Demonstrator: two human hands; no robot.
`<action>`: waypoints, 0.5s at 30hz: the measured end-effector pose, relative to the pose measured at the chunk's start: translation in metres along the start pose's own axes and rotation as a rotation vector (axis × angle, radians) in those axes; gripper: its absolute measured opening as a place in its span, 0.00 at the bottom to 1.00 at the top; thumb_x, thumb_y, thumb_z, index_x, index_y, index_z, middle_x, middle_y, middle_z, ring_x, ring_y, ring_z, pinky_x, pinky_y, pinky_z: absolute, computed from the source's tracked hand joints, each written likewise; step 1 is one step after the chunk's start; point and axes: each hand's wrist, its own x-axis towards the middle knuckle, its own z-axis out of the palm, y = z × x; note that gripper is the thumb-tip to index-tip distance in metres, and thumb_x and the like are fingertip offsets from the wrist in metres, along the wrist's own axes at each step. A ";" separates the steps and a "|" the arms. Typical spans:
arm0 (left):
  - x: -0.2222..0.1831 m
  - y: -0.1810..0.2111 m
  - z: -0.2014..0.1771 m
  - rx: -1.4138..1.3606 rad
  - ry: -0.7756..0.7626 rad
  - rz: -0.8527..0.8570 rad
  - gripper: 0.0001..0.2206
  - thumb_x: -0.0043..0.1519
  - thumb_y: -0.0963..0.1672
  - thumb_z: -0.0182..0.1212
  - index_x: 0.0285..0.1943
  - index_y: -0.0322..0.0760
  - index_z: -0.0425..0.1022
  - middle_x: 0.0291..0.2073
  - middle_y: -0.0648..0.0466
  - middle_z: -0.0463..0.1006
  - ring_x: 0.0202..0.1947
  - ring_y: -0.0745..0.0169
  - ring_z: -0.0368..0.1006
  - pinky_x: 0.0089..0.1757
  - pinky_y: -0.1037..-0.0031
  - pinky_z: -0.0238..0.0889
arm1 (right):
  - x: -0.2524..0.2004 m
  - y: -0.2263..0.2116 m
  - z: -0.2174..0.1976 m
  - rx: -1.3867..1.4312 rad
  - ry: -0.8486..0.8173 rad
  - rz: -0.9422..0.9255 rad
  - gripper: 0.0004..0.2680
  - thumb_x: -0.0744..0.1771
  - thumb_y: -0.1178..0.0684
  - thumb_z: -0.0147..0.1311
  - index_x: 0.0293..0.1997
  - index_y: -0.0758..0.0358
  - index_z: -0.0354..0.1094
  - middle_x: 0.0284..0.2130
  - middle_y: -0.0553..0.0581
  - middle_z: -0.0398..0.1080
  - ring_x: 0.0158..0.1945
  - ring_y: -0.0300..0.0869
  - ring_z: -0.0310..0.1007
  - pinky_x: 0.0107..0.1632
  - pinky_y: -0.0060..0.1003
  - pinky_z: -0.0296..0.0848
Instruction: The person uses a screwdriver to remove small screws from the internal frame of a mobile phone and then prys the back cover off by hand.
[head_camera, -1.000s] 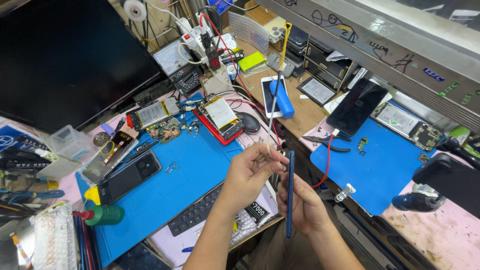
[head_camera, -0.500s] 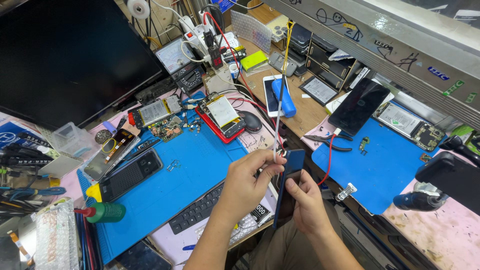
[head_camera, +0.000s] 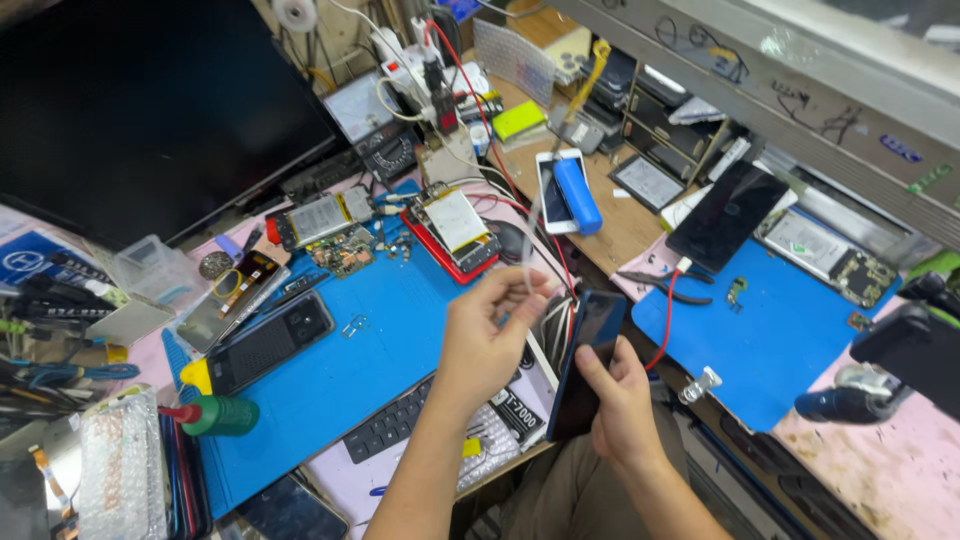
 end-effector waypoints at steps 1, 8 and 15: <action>-0.001 -0.001 -0.001 0.120 -0.024 0.011 0.13 0.65 0.36 0.61 0.58 0.26 0.75 0.44 0.48 0.83 0.40 0.71 0.77 0.44 0.78 0.72 | -0.005 0.002 0.000 -0.031 0.008 0.006 0.09 0.67 0.58 0.56 0.50 0.66 0.65 0.44 0.55 0.76 0.47 0.37 0.75 0.53 0.34 0.72; -0.048 -0.035 -0.015 0.076 0.112 -0.284 0.10 0.63 0.39 0.62 0.52 0.30 0.81 0.34 0.50 0.82 0.32 0.72 0.76 0.34 0.78 0.72 | -0.013 0.028 -0.010 -0.213 -0.062 0.046 0.09 0.68 0.60 0.56 0.52 0.68 0.65 0.42 0.57 0.75 0.44 0.37 0.74 0.47 0.31 0.73; -0.082 -0.070 -0.060 0.229 0.273 -0.371 0.07 0.56 0.39 0.65 0.41 0.28 0.82 0.29 0.52 0.84 0.29 0.69 0.78 0.35 0.78 0.73 | -0.020 0.054 0.004 -0.431 -0.205 0.156 0.09 0.66 0.62 0.57 0.49 0.70 0.67 0.38 0.58 0.77 0.39 0.36 0.76 0.41 0.30 0.75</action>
